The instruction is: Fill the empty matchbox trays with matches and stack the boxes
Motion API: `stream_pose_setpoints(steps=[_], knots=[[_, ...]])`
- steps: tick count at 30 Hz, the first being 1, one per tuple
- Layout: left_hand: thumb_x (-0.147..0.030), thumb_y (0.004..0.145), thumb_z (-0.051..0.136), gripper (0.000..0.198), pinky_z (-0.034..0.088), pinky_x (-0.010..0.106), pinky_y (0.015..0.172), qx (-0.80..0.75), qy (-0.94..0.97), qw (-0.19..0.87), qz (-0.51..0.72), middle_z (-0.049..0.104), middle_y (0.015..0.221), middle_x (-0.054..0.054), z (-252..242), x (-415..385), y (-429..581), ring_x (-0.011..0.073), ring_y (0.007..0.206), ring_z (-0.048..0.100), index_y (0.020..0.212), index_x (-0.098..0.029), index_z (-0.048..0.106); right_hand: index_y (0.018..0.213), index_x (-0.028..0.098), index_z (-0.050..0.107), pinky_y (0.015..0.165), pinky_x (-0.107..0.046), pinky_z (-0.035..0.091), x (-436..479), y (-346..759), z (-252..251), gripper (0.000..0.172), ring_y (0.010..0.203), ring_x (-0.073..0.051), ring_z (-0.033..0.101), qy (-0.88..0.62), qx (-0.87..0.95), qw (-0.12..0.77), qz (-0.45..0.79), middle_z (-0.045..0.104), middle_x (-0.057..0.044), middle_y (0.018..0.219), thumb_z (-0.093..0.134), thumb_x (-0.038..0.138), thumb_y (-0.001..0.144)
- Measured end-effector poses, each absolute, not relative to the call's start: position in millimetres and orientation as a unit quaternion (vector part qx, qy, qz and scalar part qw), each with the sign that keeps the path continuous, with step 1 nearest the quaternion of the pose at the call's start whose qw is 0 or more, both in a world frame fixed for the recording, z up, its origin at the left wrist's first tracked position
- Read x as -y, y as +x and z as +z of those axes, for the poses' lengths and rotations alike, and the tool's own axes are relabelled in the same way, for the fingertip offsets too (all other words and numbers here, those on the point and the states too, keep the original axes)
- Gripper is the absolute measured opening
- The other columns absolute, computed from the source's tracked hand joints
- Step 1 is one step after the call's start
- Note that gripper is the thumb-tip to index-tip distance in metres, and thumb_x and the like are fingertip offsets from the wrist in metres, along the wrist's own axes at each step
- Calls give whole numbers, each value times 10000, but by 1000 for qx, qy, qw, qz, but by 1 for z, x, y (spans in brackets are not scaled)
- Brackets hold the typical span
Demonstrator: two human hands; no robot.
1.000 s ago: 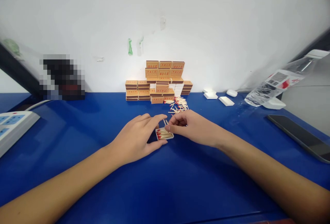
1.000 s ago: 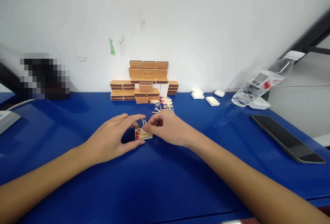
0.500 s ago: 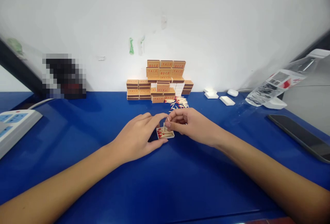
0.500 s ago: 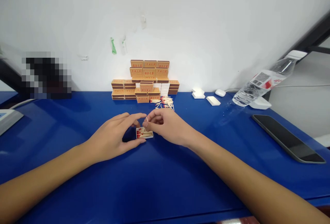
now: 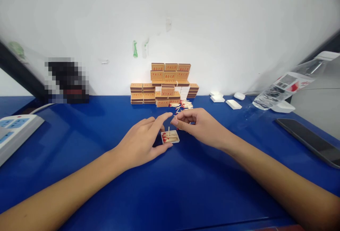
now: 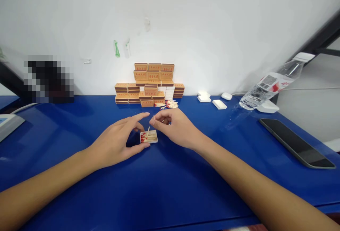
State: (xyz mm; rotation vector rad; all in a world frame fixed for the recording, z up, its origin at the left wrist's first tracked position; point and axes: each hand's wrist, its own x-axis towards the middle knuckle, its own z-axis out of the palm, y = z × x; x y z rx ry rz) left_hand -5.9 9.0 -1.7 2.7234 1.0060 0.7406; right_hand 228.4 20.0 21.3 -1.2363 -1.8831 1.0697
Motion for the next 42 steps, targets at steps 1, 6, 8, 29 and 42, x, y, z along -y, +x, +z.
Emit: stream_pose_setpoints(steps=[1,6,8,29,42], knots=[[-347,929,769,821,568,458,949,-335,907,71,246,739,1074,32,-2,-9,-6,262,1013,696,1583,-249,283,919,203,768,757,-364,516,-20,228,21,263,801,-195,657,-470,705,322,422,767,-49,876,770,465,892],[-356,937,755,796,572,460,943,-333,908,65,247,743,1065,31,-3,-10,-6,266,1023,698,1578,-253,295,1016,203,745,779,-372,547,-22,228,18,215,801,-196,702,-479,691,315,441,776,-36,839,773,378,895],[-356,938,753,791,571,459,944,-334,908,67,245,745,1062,29,-2,-9,-6,266,1027,699,1577,-256,297,962,203,764,805,-378,543,-23,230,19,185,824,-197,709,-471,706,299,437,793,-49,882,741,382,921],[-352,928,783,830,571,444,983,-301,915,87,254,753,1099,15,-1,-9,-7,256,1093,715,1581,-276,278,1073,237,808,731,-331,486,-36,244,17,238,772,-165,605,-385,775,198,460,739,-15,880,753,416,925],[-338,936,773,819,565,439,969,-307,915,86,246,748,1073,10,-1,-9,-7,245,1027,706,1586,-279,278,886,205,740,650,-306,407,-32,249,22,165,692,-151,499,-425,824,169,335,672,2,796,703,352,951]])
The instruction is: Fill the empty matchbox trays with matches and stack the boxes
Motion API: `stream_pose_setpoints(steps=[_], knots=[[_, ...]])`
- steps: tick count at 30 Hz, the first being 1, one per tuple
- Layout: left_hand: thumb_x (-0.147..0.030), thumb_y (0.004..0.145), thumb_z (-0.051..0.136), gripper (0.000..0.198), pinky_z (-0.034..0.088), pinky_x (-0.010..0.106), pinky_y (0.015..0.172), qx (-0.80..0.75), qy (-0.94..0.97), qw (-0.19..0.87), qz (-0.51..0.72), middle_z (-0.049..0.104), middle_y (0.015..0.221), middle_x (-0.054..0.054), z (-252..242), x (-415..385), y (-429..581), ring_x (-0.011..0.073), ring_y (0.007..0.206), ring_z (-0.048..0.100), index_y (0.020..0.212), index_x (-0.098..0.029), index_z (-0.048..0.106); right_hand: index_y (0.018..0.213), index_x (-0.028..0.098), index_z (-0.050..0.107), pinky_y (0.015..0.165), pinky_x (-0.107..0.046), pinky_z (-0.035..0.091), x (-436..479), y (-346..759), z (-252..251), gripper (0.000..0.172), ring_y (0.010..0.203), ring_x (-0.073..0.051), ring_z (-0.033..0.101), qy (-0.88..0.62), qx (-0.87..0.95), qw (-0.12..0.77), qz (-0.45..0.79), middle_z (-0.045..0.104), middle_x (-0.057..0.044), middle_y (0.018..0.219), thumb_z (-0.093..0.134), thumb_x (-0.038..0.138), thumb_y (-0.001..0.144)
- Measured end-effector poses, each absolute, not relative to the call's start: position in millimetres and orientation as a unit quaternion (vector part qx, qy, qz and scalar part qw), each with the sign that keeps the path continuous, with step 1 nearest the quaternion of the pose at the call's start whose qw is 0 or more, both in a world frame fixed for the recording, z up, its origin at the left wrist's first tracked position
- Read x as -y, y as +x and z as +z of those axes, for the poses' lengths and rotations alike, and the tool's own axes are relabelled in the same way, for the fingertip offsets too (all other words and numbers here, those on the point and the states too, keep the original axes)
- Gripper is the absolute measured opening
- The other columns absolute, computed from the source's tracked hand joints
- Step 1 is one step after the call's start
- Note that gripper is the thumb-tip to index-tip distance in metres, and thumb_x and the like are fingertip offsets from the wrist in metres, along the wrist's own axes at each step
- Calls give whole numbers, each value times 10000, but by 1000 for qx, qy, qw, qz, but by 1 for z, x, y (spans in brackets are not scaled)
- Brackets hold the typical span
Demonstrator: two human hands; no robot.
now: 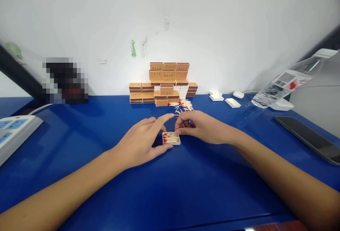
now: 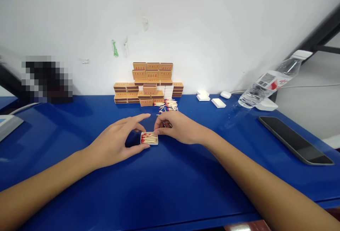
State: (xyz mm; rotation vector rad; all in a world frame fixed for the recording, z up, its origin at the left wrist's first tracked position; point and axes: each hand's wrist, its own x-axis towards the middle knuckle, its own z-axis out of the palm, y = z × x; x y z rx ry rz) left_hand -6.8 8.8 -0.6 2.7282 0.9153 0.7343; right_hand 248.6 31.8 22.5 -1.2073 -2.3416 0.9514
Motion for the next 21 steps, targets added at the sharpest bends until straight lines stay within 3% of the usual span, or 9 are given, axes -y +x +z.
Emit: stream_pose_setpoints(steps=[11,21], knots=[[-356,942,755,797,577,450,924,-320,911,74,248,744,1073,30,0,-9,-6,266,1028,714,1583,-278,290,899,214,660,707,-319,431,-16,234,18,154,767,-166,576,-420,844,188,275,688,-20,886,616,295,1023],[-360,935,768,784,573,449,931,-325,911,73,245,745,1072,31,-1,-9,-5,261,1014,709,1569,-264,318,943,218,715,739,-320,426,-15,235,18,101,807,-171,573,-402,868,207,207,661,-32,929,651,255,1012]])
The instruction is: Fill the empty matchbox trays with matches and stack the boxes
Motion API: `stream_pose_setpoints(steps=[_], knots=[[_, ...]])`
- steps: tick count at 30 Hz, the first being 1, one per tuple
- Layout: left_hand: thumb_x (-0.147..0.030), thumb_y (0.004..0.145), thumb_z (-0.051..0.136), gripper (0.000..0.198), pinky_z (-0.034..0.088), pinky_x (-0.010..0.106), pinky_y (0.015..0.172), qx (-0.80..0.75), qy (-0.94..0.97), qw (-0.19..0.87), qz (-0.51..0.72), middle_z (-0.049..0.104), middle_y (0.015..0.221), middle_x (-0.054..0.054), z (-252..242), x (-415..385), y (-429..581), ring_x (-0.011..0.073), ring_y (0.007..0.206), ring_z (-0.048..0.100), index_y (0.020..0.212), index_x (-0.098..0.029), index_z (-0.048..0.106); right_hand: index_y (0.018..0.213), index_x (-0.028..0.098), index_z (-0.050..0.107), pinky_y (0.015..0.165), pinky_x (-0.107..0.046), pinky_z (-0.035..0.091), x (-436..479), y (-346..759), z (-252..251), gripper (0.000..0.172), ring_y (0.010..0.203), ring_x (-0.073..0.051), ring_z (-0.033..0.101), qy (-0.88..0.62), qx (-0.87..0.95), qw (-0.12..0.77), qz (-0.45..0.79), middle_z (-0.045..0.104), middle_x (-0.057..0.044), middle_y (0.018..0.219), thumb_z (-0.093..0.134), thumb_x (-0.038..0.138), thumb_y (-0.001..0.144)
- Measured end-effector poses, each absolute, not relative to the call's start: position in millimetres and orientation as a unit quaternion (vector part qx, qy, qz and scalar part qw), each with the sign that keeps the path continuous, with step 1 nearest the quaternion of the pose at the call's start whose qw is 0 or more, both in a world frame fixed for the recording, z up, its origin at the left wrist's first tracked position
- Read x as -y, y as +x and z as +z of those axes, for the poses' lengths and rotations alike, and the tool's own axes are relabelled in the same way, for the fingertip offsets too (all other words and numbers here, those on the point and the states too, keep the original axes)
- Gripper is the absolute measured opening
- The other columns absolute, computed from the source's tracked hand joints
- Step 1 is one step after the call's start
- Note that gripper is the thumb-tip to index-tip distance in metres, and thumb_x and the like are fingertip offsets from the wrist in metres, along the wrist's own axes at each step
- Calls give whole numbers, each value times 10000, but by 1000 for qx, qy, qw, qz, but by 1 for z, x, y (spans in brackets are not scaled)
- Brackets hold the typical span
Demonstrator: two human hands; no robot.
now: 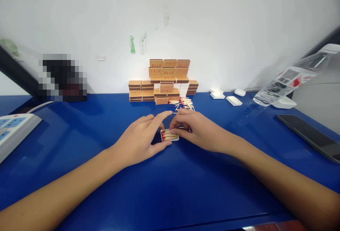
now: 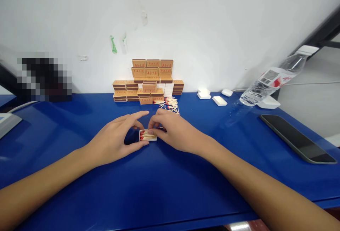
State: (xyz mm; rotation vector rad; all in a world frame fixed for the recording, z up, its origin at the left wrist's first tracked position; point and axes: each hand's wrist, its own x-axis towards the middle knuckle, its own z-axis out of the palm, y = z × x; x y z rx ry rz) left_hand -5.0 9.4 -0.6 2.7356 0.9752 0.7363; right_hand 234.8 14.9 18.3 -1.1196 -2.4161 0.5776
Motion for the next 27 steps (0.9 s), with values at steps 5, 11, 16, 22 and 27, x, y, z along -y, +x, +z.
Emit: stream_pose_setpoints(steps=[5,11,16,22,27], knots=[[-355,937,762,776,576,441,914,-320,912,73,245,743,1057,19,0,-9,-6,261,1002,708,1568,-274,318,908,219,708,728,-323,407,-20,241,22,93,773,-175,569,-405,871,202,191,676,-21,863,679,250,991],[-391,964,730,692,574,444,937,-304,912,63,269,751,1085,32,0,-9,-6,260,1019,710,1545,-272,373,894,218,705,721,-323,401,-20,241,22,111,752,-168,550,-399,874,203,188,675,-21,857,666,258,991],[-367,964,738,640,573,442,919,-300,911,46,279,753,1098,51,-1,-10,-6,256,994,696,1503,-216,426,958,216,697,709,-315,403,-18,241,24,53,770,-166,559,-394,868,231,194,667,-26,906,681,262,978],[-403,960,737,585,579,469,910,-314,919,46,236,758,1138,84,-4,-12,-8,285,1027,688,1441,-179,490,939,213,716,707,-314,417,-15,240,24,61,789,-166,561,-375,884,187,207,619,-34,926,681,245,977],[-393,962,738,491,576,460,888,-308,921,43,235,757,1096,85,-1,-11,-6,277,990,678,1366,-166,573,915,205,712,715,-310,427,-14,240,23,67,798,-162,566,-377,887,179,197,608,-32,922,678,221,971]])
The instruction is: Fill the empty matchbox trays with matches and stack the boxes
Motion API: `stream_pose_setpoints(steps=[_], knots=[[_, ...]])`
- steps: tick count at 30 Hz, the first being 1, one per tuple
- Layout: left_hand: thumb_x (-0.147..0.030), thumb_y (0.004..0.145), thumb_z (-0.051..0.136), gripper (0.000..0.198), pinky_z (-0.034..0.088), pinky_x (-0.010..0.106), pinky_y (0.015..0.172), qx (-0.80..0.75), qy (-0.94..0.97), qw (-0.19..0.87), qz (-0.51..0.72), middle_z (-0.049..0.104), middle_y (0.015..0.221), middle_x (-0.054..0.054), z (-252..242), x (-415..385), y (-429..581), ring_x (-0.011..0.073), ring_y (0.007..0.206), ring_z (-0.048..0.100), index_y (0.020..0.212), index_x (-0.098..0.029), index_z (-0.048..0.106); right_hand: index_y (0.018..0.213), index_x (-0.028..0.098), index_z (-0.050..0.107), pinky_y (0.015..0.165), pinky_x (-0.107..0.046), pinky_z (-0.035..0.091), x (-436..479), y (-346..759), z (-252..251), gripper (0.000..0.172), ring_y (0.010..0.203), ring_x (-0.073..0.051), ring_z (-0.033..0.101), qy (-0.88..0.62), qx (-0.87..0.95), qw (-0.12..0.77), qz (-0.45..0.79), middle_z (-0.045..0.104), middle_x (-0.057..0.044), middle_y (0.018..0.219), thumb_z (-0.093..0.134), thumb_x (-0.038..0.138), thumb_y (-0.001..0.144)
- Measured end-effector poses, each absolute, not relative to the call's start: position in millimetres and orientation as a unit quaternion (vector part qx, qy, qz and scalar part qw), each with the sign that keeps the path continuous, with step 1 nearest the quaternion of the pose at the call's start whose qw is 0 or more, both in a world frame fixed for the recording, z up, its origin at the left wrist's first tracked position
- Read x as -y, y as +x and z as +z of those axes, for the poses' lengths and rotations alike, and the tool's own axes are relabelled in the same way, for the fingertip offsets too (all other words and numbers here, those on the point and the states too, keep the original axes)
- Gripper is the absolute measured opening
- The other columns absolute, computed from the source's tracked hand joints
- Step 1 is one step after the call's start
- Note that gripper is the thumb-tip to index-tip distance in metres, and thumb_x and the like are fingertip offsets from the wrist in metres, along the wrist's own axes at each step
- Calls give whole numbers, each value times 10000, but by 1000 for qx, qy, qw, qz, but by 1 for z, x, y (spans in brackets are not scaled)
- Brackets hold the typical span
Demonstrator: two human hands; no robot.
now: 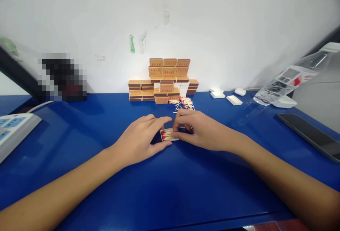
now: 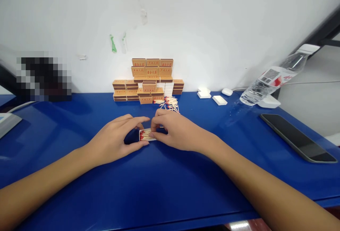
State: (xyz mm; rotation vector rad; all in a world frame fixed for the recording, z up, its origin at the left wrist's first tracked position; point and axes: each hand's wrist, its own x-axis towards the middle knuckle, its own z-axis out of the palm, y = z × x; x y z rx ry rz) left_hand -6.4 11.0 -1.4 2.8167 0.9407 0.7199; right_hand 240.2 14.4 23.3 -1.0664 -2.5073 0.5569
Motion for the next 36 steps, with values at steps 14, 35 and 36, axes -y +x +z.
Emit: stream_pose_setpoints(steps=[14,35,36], knots=[[-281,977,729,120,557,393,885,-230,926,69,291,731,1075,76,-1,-13,-6,224,997,654,937,-170,705,968,185,692,731,-292,430,-17,238,15,63,826,-156,585,-386,891,182,155,626,-44,994,643,183,1007],[-243,1008,667,89,567,415,931,-239,931,78,265,721,1103,84,-1,-11,-5,238,1038,667,1022,-176,723,1005,176,691,765,-310,472,-21,239,10,100,859,-184,637,-390,902,167,79,676,-65,1005,597,183,1037],[-249,1009,666,93,568,417,933,-241,931,76,264,720,1109,85,0,-10,-5,240,1039,666,1030,-174,717,1010,177,695,765,-309,473,-21,240,11,97,857,-182,638,-388,903,165,84,675,-65,1009,601,183,1035]])
